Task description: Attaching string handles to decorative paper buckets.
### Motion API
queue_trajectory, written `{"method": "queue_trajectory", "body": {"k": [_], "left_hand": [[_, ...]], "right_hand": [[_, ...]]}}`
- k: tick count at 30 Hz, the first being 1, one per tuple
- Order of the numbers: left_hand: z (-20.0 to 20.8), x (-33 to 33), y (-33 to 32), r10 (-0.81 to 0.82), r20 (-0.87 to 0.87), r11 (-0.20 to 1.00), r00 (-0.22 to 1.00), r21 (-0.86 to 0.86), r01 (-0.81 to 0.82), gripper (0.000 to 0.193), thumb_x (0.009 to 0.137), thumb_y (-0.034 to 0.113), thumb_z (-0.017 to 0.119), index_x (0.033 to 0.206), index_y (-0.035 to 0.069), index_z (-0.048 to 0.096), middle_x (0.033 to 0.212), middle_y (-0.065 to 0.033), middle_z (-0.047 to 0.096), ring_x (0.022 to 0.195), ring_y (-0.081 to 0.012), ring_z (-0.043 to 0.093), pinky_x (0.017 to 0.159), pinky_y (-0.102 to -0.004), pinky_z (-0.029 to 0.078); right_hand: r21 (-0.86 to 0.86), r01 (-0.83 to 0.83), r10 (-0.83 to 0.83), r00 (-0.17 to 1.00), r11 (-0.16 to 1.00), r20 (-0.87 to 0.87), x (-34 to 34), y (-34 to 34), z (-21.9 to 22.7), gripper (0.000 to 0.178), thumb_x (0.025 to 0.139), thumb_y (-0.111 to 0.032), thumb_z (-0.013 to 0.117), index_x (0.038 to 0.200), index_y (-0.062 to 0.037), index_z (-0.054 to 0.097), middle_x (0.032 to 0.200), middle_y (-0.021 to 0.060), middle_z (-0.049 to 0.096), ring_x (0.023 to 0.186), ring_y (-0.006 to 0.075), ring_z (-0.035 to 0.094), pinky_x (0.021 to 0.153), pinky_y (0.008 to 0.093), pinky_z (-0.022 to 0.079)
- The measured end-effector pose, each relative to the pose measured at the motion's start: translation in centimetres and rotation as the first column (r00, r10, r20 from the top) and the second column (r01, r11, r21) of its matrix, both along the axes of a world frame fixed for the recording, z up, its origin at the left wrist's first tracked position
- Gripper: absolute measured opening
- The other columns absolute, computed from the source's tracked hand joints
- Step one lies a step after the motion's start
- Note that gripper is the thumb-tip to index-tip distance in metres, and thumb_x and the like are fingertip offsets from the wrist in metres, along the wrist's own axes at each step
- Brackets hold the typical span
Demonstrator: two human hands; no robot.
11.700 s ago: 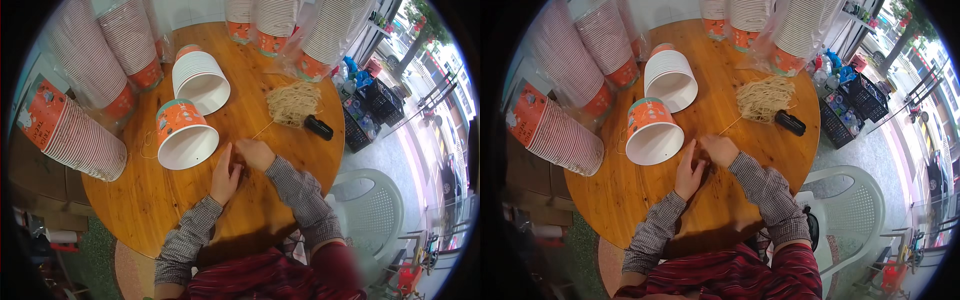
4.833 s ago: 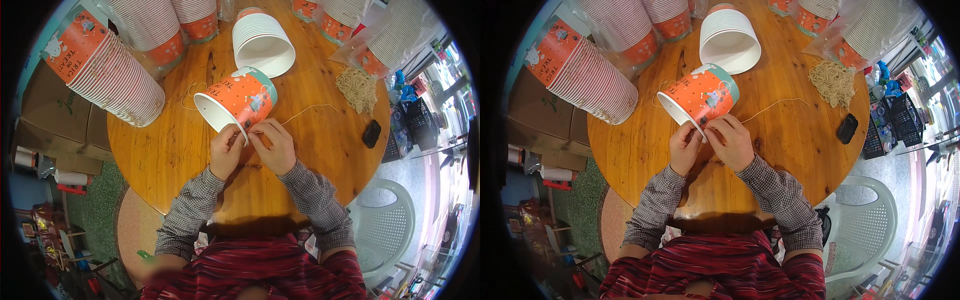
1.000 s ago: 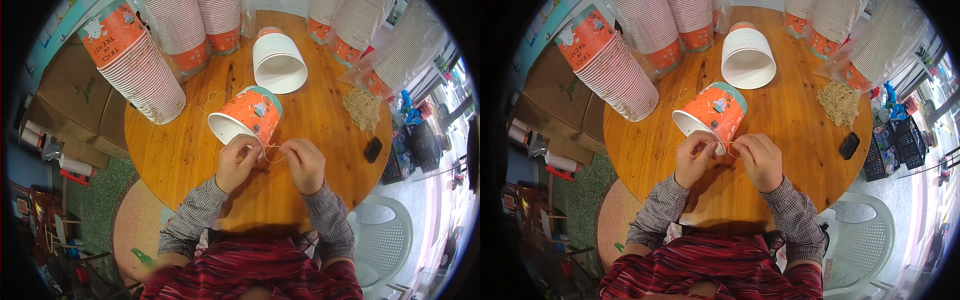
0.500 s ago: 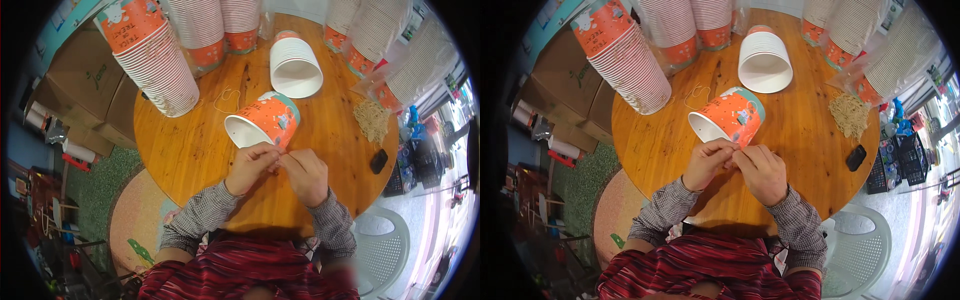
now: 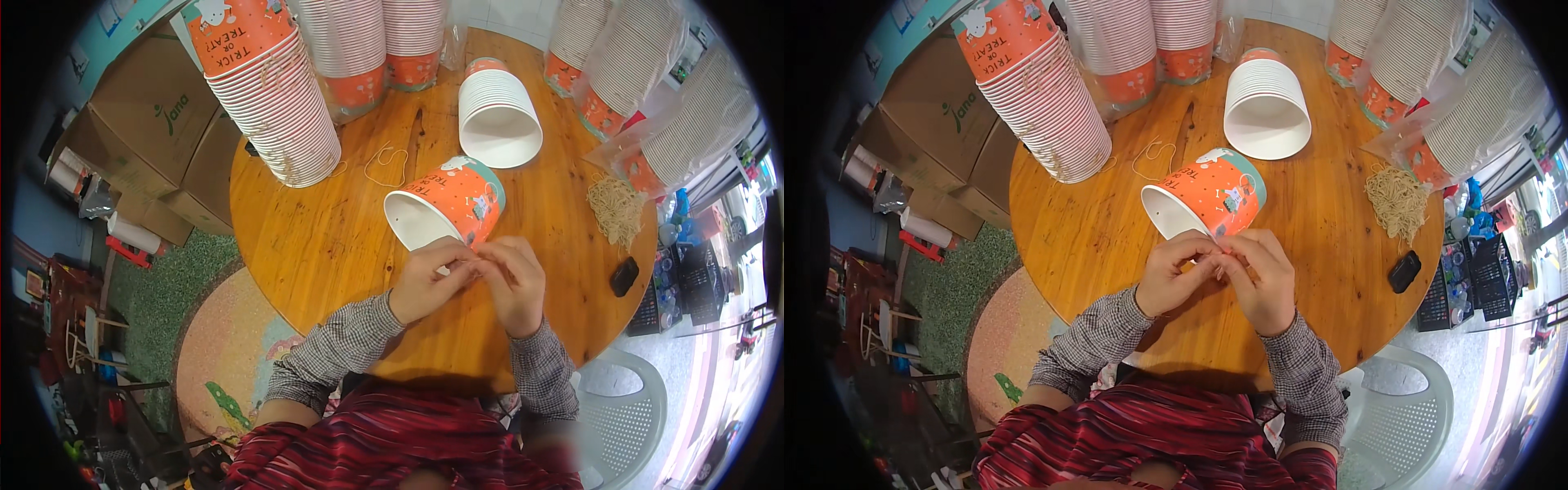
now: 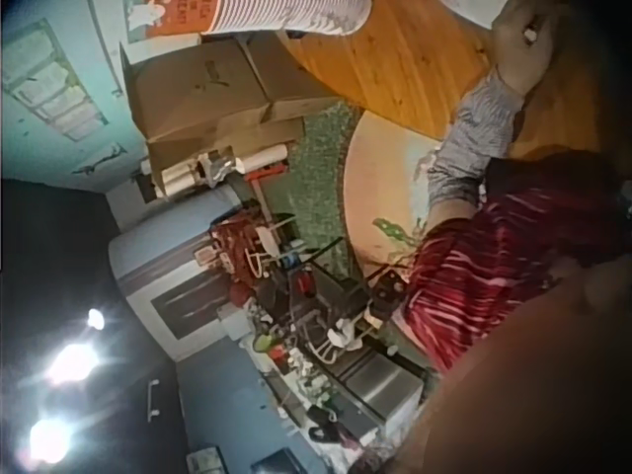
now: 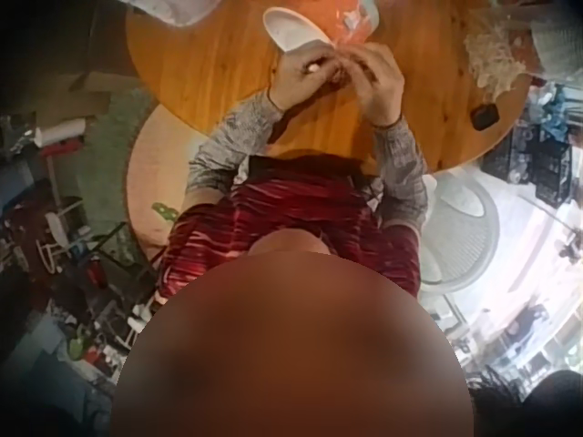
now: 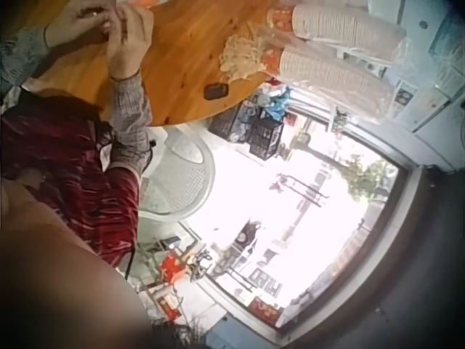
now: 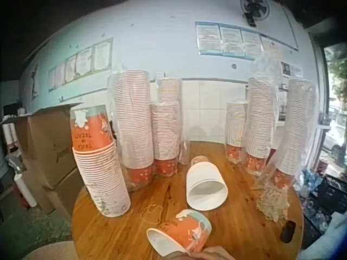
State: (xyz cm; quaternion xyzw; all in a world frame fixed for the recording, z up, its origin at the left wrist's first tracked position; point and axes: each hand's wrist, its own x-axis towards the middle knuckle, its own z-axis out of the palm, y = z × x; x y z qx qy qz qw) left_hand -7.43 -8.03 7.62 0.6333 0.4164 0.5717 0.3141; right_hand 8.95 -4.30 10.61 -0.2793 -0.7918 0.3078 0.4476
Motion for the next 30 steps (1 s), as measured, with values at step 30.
{"method": "queue_trajectory", "body": {"k": [30], "left_hand": [[-0.7,1.2,-0.3,0.156,0.340,0.987,0.927,-0.077,-0.138,0.010,0.089,-0.002,0.060,0.099,-0.002,0.058,0.087,-0.0055,0.063,0.075,-0.0081,0.059,0.066,-0.0210,0.049]], "right_hand": [[-0.035,0.126,-0.130,0.983,0.991,-0.130,-1.7,-1.0,-2.0,0.015,0.081,0.004,0.067,0.095,-0.0001,0.064,0.088,0.0101,0.063,0.076,0.0175,0.065,0.064,0.0262,0.055]]}}
